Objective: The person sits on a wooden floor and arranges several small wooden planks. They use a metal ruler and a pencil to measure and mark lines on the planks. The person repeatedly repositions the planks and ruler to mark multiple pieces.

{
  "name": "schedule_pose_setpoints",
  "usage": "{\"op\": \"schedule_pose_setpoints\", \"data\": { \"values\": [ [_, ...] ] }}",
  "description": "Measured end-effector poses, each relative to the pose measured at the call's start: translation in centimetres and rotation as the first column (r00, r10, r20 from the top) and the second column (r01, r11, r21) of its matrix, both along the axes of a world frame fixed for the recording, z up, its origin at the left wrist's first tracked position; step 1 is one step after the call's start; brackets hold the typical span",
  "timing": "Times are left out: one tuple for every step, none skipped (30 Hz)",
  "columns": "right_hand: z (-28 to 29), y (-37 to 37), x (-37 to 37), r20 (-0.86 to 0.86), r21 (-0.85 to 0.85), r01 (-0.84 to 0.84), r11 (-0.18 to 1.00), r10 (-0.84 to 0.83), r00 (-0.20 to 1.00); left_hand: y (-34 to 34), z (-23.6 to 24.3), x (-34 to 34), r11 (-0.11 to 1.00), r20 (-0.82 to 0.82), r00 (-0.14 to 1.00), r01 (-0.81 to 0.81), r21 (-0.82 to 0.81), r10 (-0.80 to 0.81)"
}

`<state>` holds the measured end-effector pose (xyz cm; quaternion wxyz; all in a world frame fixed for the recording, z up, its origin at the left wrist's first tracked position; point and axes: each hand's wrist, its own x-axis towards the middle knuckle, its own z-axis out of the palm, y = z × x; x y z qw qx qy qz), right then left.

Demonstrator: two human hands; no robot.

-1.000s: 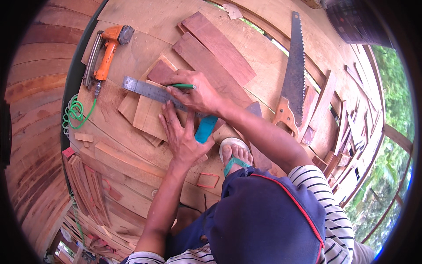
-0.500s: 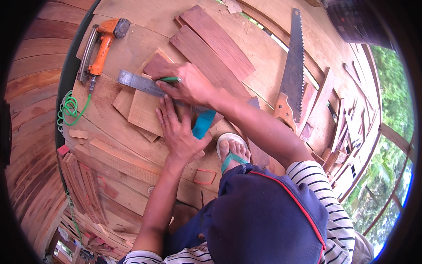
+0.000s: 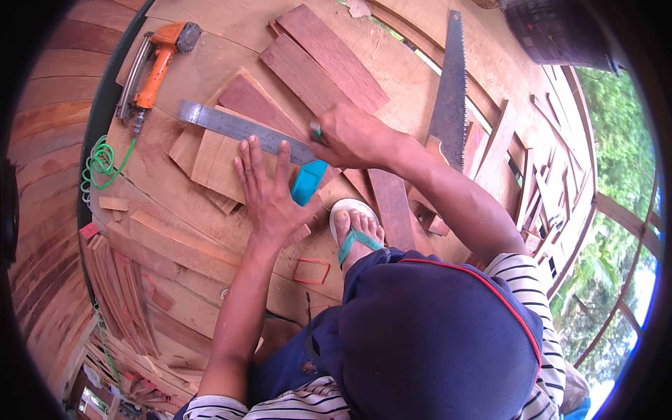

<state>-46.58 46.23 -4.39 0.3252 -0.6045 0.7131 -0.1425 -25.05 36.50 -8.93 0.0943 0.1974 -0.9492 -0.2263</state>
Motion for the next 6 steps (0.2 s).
{"op": "schedule_pose_setpoints", "data": {
  "values": [
    [0.3, 0.7, -0.4, -0.135, 0.173, -0.063, 0.983, 0.087, 0.987, 0.0, 0.0, 0.1, 1.000, 0.005, 1.000, 0.000, -0.004, 0.000],
    [0.9, 1.2, -0.2, -0.080, 0.141, 0.066, 0.988, -0.055, 0.995, -0.2, -0.1, 0.3, 1.000, 0.015, 1.000, -0.002, -0.001, 0.002],
    [1.7, 1.7, 0.2, -0.013, 0.117, 0.182, 0.976, -0.182, 0.983, -0.2, -0.2, 0.4, 1.000, 0.028, 0.999, -0.015, 0.002, 0.015],
    [2.3, 2.1, 0.6, 0.060, 0.102, 0.295, 0.950, -0.302, 0.952, -0.3, -0.2, 0.5, 1.000, 0.042, 0.999, -0.030, 0.005, 0.030],
    [2.0, 2.9, 0.9, 0.106, -0.013, 0.353, 0.936, -0.350, 0.931, -0.1, -0.1, 0.5, 1.000, 0.054, 0.998, -0.026, 0.003, 0.026],
    [1.1, 3.7, 1.2, 0.152, -0.126, 0.415, 0.901, -0.396, 0.906, -0.1, 0.1, 0.2, 1.000, 0.060, 0.998, -0.015, 0.003, 0.015]
  ]
}}
